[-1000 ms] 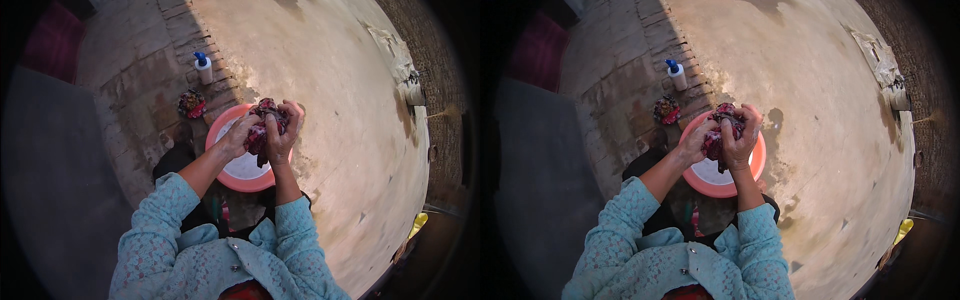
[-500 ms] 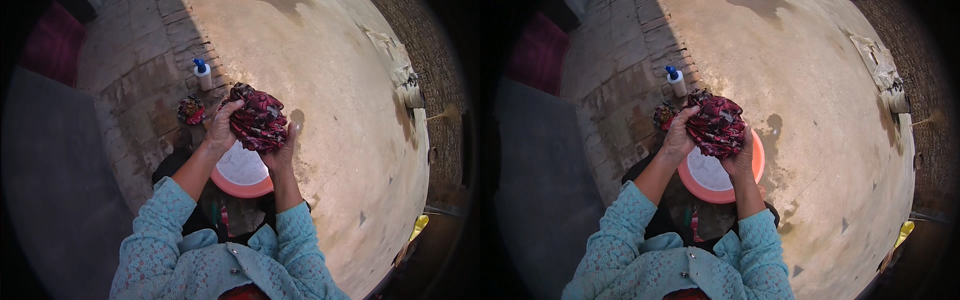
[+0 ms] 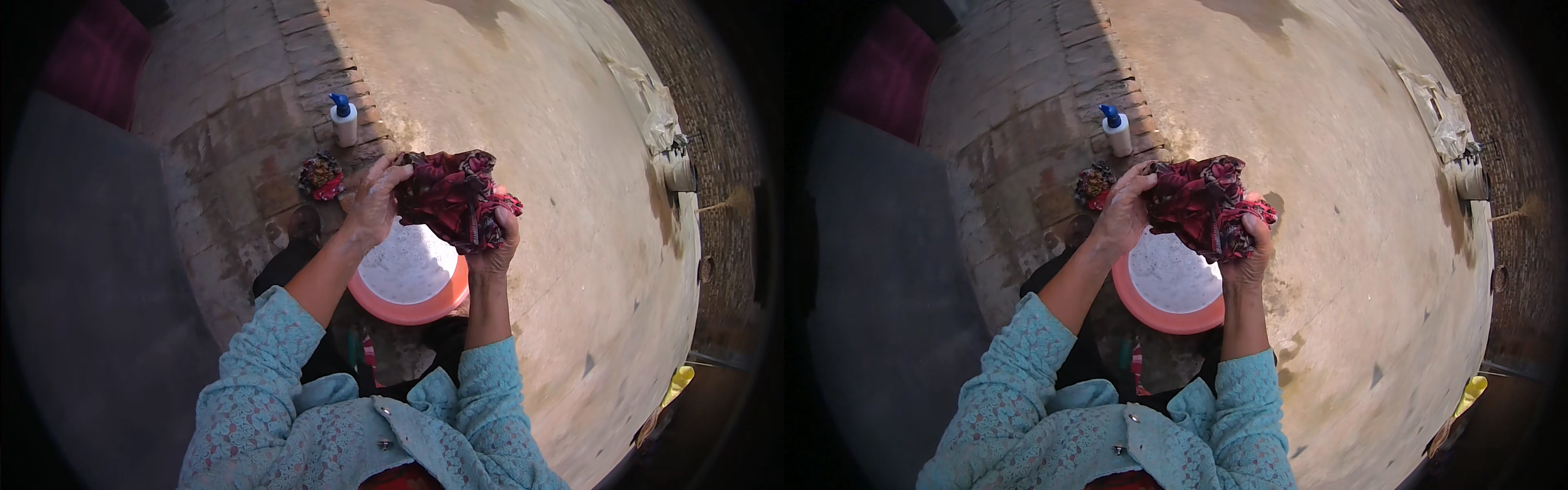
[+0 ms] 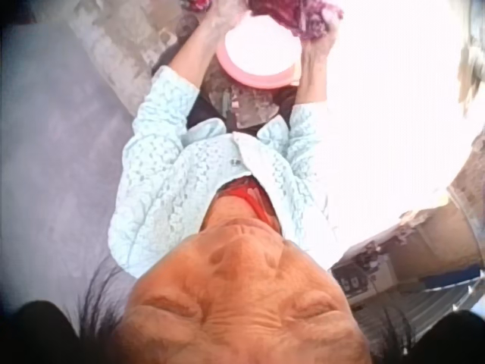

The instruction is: The person hand-washes a patterned red garment in a pink basin filled with soapy water. They repeatedly rub, wring, and rinse the fabric, then place it on the ground beside the basin.

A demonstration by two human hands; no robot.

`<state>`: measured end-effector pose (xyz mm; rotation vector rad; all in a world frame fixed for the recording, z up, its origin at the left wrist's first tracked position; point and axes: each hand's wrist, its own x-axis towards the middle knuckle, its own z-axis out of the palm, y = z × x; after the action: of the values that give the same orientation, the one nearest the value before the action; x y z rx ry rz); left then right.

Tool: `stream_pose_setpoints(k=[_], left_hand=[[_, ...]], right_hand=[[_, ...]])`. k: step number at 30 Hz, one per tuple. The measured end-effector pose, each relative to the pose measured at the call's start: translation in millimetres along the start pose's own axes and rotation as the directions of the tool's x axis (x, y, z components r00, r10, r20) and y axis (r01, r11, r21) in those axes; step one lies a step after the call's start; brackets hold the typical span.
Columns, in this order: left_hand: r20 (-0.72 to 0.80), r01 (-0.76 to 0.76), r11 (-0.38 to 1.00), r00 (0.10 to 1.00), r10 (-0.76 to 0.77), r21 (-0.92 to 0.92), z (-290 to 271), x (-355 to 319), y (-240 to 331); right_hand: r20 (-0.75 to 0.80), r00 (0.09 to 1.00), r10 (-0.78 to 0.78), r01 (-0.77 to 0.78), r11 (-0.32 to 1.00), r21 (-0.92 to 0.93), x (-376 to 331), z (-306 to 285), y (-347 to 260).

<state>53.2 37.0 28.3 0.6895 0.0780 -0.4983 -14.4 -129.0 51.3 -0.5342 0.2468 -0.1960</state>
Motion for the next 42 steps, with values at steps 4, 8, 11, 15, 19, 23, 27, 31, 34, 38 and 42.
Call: stream_pose_setpoints(k=[4, 8, 11, 15, 19, 23, 27, 31, 34, 38, 42], left_hand=[[0.037, 0.207, 0.976, 0.978, -0.205, -0.072, 27, -12, -9], [0.111, 0.113, 0.978, 0.989, -0.095, -0.173, -5, -11, -22], [0.053, 0.196, 0.937, 0.974, -0.22, 0.289, -2, -5, -20], [-0.005, 0.06, 0.952, 0.998, -0.062, 0.3, 0, -11, -34], [0.009, 0.105, 0.923, 0.993, -0.117, 0.371, 7, -12, -41], [-0.075, -0.049, 0.995, 0.996, 0.055, 0.086, -17, 5, -30], [0.004, -0.031, 0.962, 0.999, 0.032, 0.272, -10, -4, -32], [-0.065, 0.217, 0.954, 0.976, -0.208, 0.208, 12, -18, -37], [-0.032, 0.163, 0.963, 0.987, -0.16, 0.215, 18, -16, -35], [0.033, -0.183, 0.876, 0.982, 0.188, 0.447, -11, -1, -33], [-0.115, 0.203, 0.978, 0.972, -0.207, -0.048, 8, -21, -35]], right_hand=[[0.003, 0.988, -0.153, 0.139, 0.889, -0.437, -9, 5, 0], [0.388, 0.886, -0.253, 0.442, 0.217, -0.87, -48, 32, 45], [0.788, 0.603, -0.126, 0.774, -0.145, -0.616, -59, 43, 58], [0.181, 0.883, -0.434, 0.343, 0.332, -0.879, -22, 28, 45], [-0.104, 0.994, -0.039, -0.024, 0.842, -0.538, -1, -5, 14], [0.442, 0.869, -0.224, 0.478, 0.147, -0.866, -43, 22, 59], [0.642, 0.69, -0.335, 0.615, -0.196, -0.764, -49, 32, 71], [-0.101, 0.945, -0.311, 0.052, 0.446, -0.893, -5, 0, 38], [-0.196, 0.955, -0.22, 0.088, 0.848, -0.523, 5, -18, 37], [0.378, 0.831, -0.407, 0.45, 0.094, -0.888, -46, 32, 67], [0.54, 0.749, -0.383, 0.509, -0.188, -0.84, -34, 14, 61]])
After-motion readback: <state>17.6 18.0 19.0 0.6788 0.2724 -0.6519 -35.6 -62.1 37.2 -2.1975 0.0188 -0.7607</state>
